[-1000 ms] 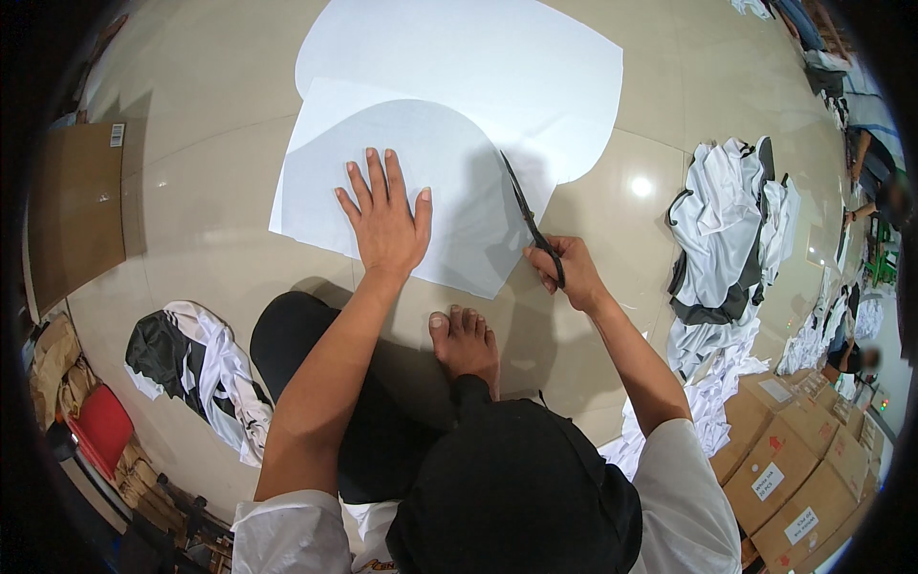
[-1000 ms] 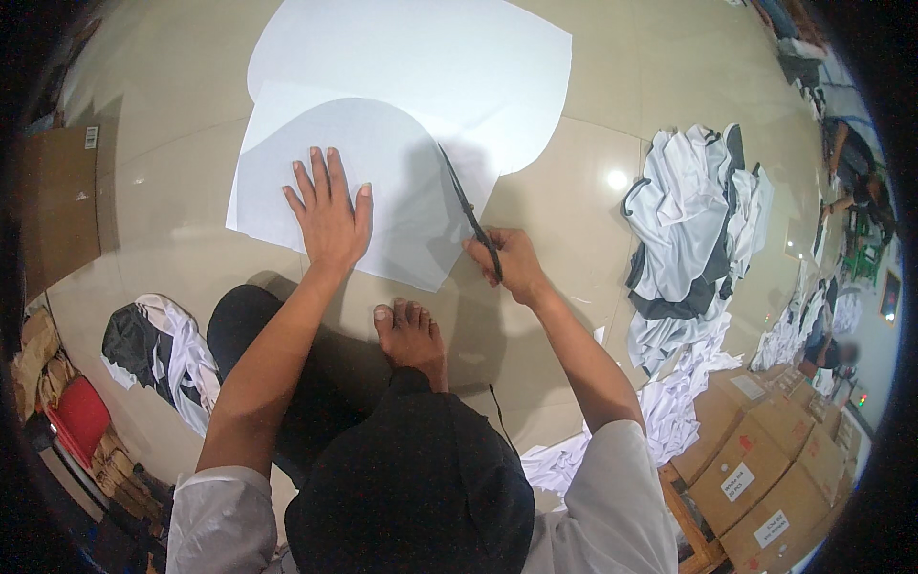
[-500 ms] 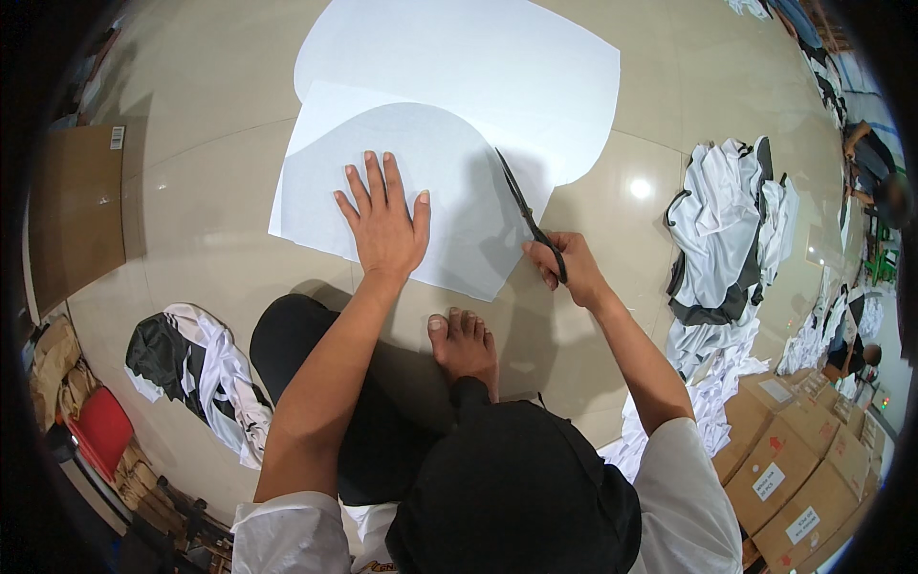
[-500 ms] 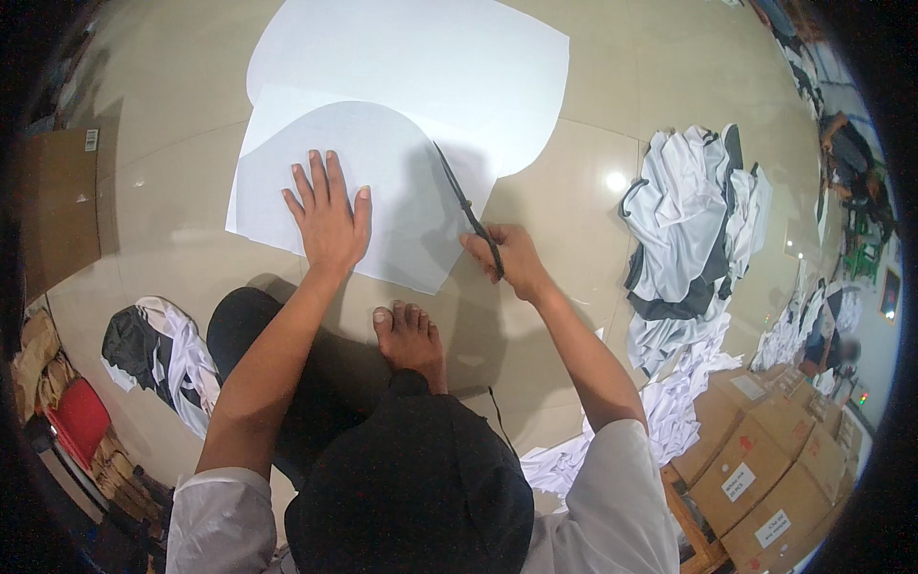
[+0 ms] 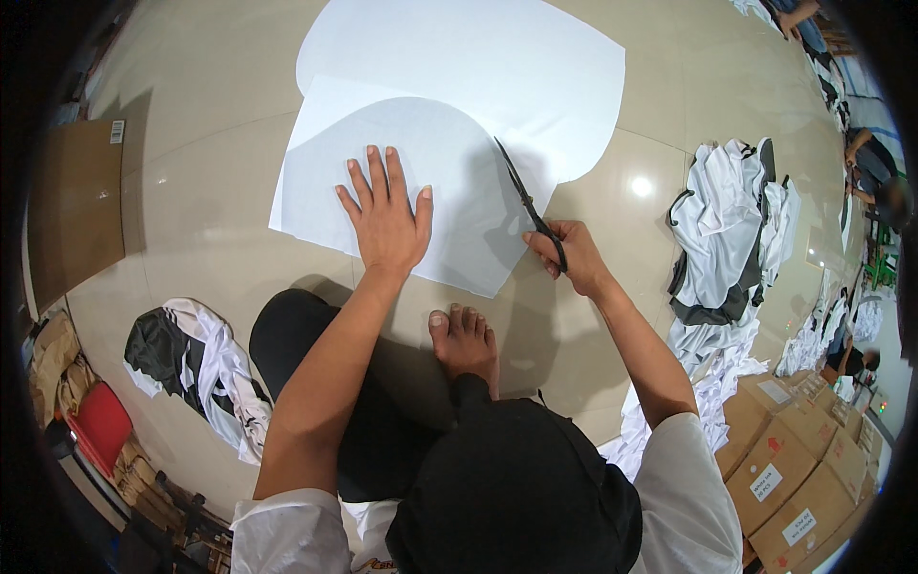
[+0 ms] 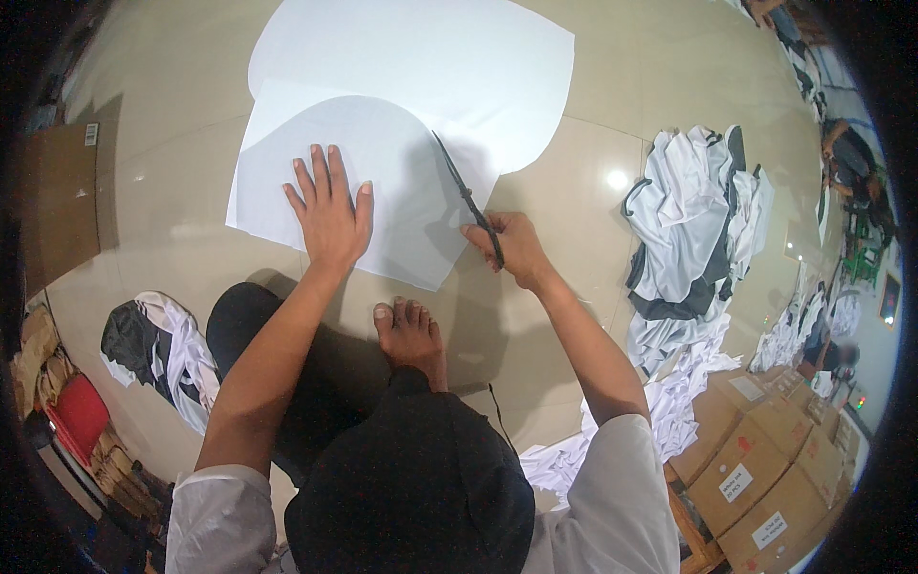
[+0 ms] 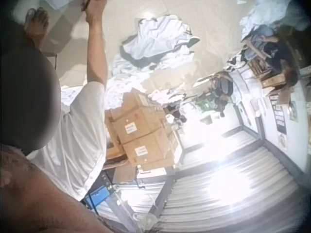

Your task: The person sits on the floor and uses scissors to cut a large white sheet of paper into a curved shape. They repeatedly adjust the paper and trim along a curved line, producing a shaped piece and offcuts.

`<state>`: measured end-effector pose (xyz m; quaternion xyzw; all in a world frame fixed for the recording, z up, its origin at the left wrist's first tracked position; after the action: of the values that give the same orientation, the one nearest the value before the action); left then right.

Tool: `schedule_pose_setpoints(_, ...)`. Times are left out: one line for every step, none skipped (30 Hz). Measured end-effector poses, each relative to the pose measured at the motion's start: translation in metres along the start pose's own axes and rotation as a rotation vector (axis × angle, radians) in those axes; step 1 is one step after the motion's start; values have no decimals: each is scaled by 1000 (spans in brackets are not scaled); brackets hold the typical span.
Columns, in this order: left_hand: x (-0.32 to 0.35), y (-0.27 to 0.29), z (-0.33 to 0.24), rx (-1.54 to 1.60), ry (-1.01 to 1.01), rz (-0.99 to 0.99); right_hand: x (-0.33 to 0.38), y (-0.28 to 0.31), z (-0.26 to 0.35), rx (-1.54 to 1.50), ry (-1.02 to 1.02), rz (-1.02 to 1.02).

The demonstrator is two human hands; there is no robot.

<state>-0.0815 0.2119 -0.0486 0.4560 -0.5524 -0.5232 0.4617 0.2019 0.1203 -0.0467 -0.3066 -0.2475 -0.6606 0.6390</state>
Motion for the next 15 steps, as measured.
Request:
schedule_pose_setpoints(0,0,0,-5,0,1,-1,2,-1,0,2,0)
schedule_pose_setpoints(0,0,0,0,-1,1,-1,3,-2,14,1,-1)
schedule_pose_setpoints(0,0,0,5,-2,1,-2,4,-3,28,-1,-2)
schedule_pose_setpoints(0,0,0,9,-3,1,-2,4,-3,41,-3,-3)
schedule_pose_setpoints(0,0,0,6,-3,2,-2,4,-3,47,-1,-1)
schedule_pose_setpoints(0,-1,0,4,-3,3,-2,4,-2,53,2,1)
schedule_pose_setpoints(0,-1,0,2,-3,5,-1,5,-1,60,5,2)
schedule_pose_setpoints(0,-1,0,-2,-3,7,-1,5,-2,66,2,-1)
schedule_pose_setpoints(0,-2,1,-6,-2,9,-2,6,-2,72,0,-5)
schedule_pose_setpoints(0,-2,0,-9,-2,12,-1,7,-2,78,-3,-9)
schedule_pose_setpoints(0,-2,0,-9,-2,13,-1,7,-2,79,0,-11)
schedule_pose_setpoints(0,-2,0,-10,-1,14,-1,8,-2,79,3,-13)
schedule_pose_setpoints(0,-2,0,-11,0,15,0,7,0,80,5,-13)
schedule_pose_setpoints(0,-2,0,-12,0,15,1,6,3,77,1,-9)
schedule_pose_setpoints(0,-2,1,-13,1,15,2,5,6,75,-3,-6)
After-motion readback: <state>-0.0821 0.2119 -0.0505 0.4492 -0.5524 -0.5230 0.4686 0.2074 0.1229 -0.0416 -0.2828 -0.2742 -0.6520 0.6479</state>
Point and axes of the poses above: each hand's wrist, its own x-axis away from the middle knuckle, its own y-axis out of the back of the hand, z = x × y, the point moved 8 cm from there along -x, towards the middle knuckle, and after that the axes turned 12 degrees about -x, right-handed, at the moved point
